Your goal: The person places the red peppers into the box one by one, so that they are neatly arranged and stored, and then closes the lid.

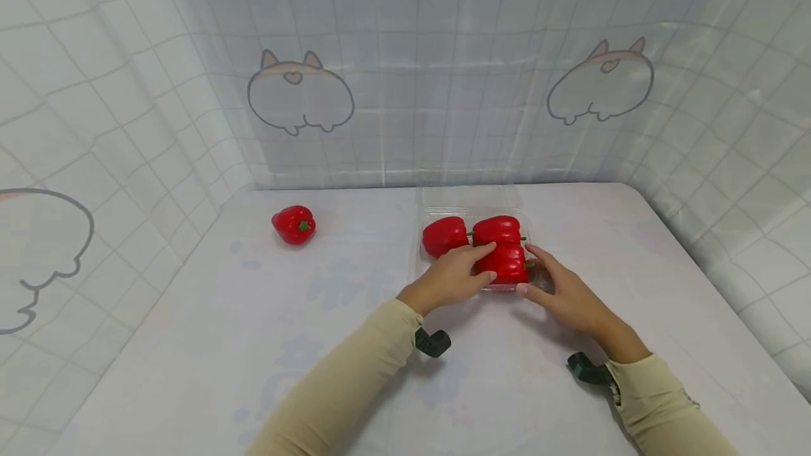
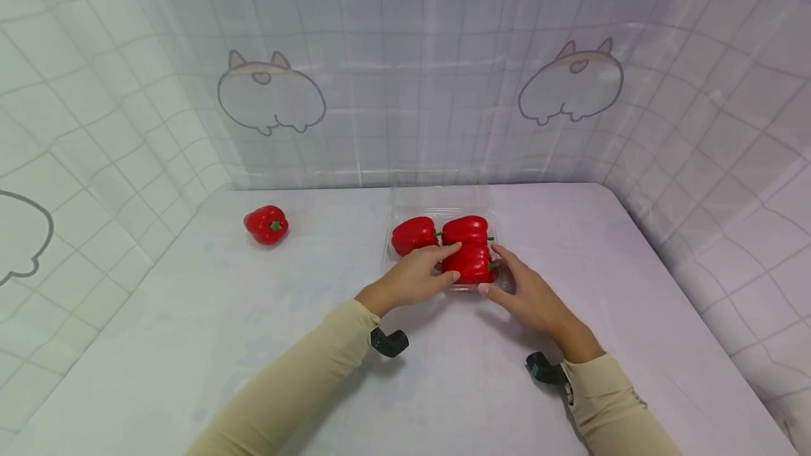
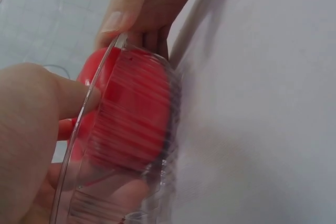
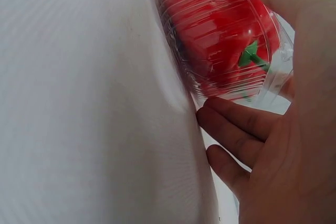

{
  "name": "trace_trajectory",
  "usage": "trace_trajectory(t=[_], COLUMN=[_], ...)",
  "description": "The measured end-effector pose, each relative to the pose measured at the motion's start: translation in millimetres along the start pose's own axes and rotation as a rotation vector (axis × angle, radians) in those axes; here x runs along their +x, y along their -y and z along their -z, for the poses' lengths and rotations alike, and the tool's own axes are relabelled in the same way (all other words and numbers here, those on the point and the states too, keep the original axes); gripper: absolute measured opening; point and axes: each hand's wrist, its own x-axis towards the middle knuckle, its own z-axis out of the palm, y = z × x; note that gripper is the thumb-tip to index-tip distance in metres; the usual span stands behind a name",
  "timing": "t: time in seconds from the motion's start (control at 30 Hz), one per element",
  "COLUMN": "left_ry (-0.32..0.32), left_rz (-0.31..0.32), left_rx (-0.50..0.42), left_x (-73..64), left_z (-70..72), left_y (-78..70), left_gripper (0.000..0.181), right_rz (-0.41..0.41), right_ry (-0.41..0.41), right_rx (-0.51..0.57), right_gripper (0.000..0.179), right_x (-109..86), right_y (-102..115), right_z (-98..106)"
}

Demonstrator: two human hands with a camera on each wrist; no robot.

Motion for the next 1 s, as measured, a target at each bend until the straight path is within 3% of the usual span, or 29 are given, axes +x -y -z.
trace_trajectory(t=[0.57, 0.77, 1.0], left_ry=[-0.020, -0.083, -0.215], left_rz=[-0.026, -0.047, -0.111], left_rx=[0.006, 0.037, -0.083], left_x=[-1.0, -12.7, -23.7], left_z=[4.2, 12.0, 22.9], left_y=[2.0, 8.5, 28.0], left_gripper=[0.063, 0.049, 0.035], right_rz=[0.020, 0.027, 0.018], right_ry=[-0.016, -0.018, -0.019], right_rx=[0.007, -0.002, 0.002], right_gripper=[0.085, 0.084, 0.083], right_x=[-1.6, -1.2, -2.3], right_y=[0.5, 2.3, 2.4], right_z=[-1.9, -2.8, 0.1])
